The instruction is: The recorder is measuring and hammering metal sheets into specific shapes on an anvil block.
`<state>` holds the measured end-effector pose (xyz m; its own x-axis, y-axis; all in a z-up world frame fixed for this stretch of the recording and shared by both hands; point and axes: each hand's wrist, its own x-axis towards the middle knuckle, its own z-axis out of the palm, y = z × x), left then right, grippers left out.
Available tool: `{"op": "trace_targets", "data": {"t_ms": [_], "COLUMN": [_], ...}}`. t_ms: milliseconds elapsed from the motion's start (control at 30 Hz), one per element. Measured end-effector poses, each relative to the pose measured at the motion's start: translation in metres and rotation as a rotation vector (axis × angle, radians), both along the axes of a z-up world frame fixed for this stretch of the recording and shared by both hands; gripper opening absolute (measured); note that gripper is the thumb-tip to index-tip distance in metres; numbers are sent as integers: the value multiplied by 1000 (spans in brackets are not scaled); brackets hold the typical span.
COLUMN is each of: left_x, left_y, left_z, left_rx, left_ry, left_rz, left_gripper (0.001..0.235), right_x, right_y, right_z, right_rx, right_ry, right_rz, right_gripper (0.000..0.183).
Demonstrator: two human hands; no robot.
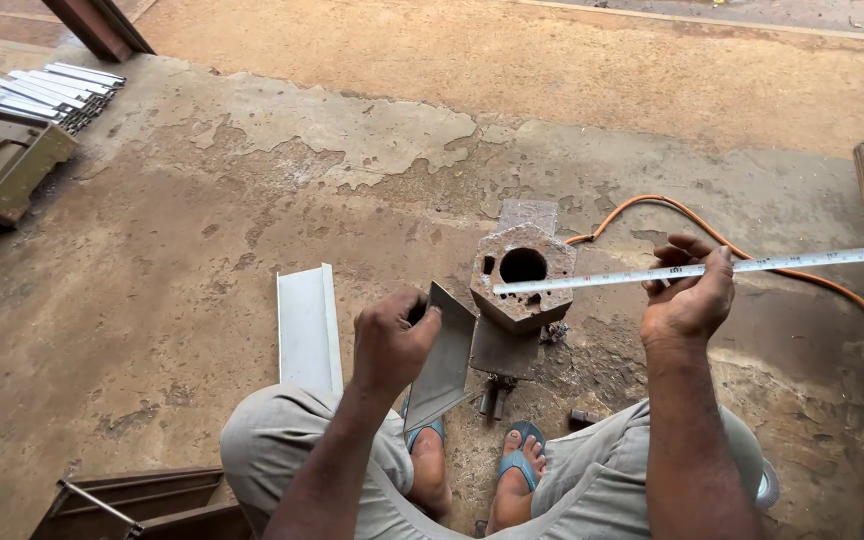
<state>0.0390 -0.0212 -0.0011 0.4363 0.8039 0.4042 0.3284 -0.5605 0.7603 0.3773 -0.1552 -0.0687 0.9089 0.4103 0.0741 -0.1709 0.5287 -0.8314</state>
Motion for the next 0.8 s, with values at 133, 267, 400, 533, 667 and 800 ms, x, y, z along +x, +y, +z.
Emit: {"op": "trace_targets", "data": {"t_ms": [133,267,400,533,667,800], "left_x": [10,23,42,65,89,111], "left_y": [0,-3,-6,3,20,30], "left_z": [9,12,20,37,34,17], "left_rx": [-85,-82,21,201,362,681], "left_ry": [40,29,29,285,582,582], "left_rz": [-26,-56,-168,-401,-507,-529], "left_gripper": [15,18,17,12,8,8], "right_x": [2,1,-9,-18,-20,-19], "right_y": [-7,-5,-5,-3,-3,-5], "right_z": [3,-2,7,21,25,23], "right_rx": [-28,132,84,120,140,165], "right_ry": [30,110,163,94,115,83], "right_rz": [-22,70,49,96,89,59], "right_gripper": [52,49,49,47,47,46]}}
